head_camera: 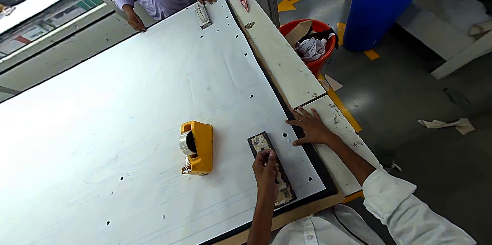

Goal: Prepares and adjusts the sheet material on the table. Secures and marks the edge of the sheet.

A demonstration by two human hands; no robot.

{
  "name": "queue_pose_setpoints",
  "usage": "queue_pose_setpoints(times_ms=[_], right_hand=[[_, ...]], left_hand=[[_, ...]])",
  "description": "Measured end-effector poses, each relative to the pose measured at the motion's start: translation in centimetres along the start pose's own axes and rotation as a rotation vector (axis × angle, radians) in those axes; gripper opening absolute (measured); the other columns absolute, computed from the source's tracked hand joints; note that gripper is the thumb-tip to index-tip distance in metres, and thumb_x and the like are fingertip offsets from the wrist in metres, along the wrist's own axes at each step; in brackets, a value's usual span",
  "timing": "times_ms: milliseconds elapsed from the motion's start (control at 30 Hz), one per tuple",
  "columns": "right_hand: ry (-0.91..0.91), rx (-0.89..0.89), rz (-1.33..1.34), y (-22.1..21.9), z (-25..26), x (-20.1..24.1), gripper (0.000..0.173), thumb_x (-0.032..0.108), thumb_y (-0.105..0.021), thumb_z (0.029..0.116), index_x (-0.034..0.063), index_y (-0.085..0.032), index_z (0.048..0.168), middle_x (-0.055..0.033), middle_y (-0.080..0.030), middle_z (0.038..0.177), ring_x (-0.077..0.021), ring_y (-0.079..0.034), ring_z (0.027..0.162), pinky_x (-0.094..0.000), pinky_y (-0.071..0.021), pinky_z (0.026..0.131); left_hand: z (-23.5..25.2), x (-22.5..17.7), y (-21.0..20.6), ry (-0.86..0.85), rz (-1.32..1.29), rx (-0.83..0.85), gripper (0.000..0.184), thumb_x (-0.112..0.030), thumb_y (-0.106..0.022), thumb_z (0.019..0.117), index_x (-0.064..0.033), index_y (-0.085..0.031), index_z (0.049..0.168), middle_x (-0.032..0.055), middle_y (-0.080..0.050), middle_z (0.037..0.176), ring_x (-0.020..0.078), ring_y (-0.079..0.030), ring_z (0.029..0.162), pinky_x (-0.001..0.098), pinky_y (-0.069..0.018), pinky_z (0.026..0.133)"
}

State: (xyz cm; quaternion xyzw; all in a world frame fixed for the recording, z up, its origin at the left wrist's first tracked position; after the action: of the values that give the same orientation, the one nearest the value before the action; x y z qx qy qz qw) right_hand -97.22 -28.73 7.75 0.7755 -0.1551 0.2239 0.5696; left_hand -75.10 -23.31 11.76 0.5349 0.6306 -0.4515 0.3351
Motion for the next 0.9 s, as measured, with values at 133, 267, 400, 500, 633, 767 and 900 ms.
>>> queue_pose_setpoints(times_ms=[133,267,400,500,633,767,900], right_hand=[[0.011,0.015,0.027,0.2,-0.1,-0.1,0.09,0.059,-0.081,0.0788,0.0393,-0.041,0.157,0.0026,-0.01,0.174,-0.0308,0.002,0.16,-0.0718,0.0065,0.119],[0.046,0.002,0.125,1.0,-0.2,-0.2,0.085,0.041,-0.088,0.0783,0.0338,-0.049,0.154,0.0017,-0.015,0.173,-0.0309,0.0,0.16,-0.0733,0.0055,0.118],[0.056,0.004,0.163,1.5,-0.5,-0.7,0.083,0.033,-0.088,0.0798,0.0314,-0.05,0.153,0.0006,-0.019,0.172,-0.0299,-0.003,0.16,-0.0706,0.0042,0.12],[0.049,-0.005,0.173,1.5,-0.6,-0.8,0.082,0.035,-0.088,0.079,0.0322,-0.051,0.152,0.0014,-0.019,0.172,-0.0299,-0.003,0.16,-0.071,0.0045,0.12],[0.021,-0.068,0.197,2.5,-0.6,-0.2,0.065,0.027,-0.084,0.0838,0.0258,-0.061,0.145,-0.0024,-0.031,0.168,-0.0313,-0.014,0.159,-0.071,-0.0016,0.121],[0.023,-0.296,0.157,4.0,1.0,1.7,0.049,0.035,-0.067,0.0976,0.0149,-0.062,0.142,-0.0154,-0.045,0.158,-0.0372,-0.038,0.148,-0.0633,-0.0269,0.12],[0.118,-0.326,-0.014,3.1,5.7,5.5,0.048,0.04,-0.051,0.1051,0.0228,-0.054,0.15,-0.008,-0.04,0.163,-0.0347,-0.031,0.153,-0.0666,-0.0244,0.119]], left_hand=[[-1.3,1.0,-2.7,-0.007,0.005,0.099,0.007,-0.004,-0.056,0.1004,-0.0025,-0.063,0.103,0.0043,-0.058,0.08,0.0052,-0.042,0.05,0.0192,-0.0373,0.045],[-2.1,2.8,-5.2,-0.022,0.036,0.14,0.009,-0.007,-0.056,0.1016,-0.0015,-0.062,0.106,0.0052,-0.059,0.087,0.0068,-0.048,0.056,0.021,-0.0428,0.05],[-3.2,3.7,-5.9,0.017,-0.005,0.159,0.012,-0.007,-0.053,0.1032,0.0006,-0.061,0.108,0.0076,-0.061,0.09,0.0086,-0.052,0.057,0.0217,-0.0467,0.052],[-3.5,3.2,-5.7,0.035,0.033,0.242,0.017,-0.004,-0.051,0.1049,0.0055,-0.059,0.116,0.0145,-0.067,0.105,0.0173,-0.07,0.072,0.0307,-0.0631,0.065],[-1.6,0.2,-1.9,-0.113,0.339,0.233,0.02,-0.009,-0.057,0.1009,0.0038,-0.067,0.114,0.013,-0.07,0.108,0.0177,-0.069,0.098,0.0344,-0.0598,0.084],[3.5,-3.3,1.4,-0.293,0.631,0.152,0.02,-0.014,-0.059,0.1023,-0.0002,-0.069,0.113,0.0131,-0.066,0.104,0.0224,-0.066,0.093,0.039,-0.0577,0.077],[10.5,-6.3,-0.5,-0.461,0.946,0.175,0.022,-0.014,-0.059,0.1027,0.0002,-0.072,0.113,0.0207,-0.068,0.11,0.0365,-0.065,0.106,0.0534,-0.0541,0.093]])
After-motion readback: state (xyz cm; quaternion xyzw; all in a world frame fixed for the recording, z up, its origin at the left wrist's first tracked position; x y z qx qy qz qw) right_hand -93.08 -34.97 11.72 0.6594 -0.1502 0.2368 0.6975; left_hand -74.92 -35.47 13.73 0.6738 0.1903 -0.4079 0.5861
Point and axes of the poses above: each hand's wrist, its own z-axis towards the middle knuckle, its own y-axis out of the back of the hand, x = y × z, the point moved 9 cm from there along z, towards the middle knuckle
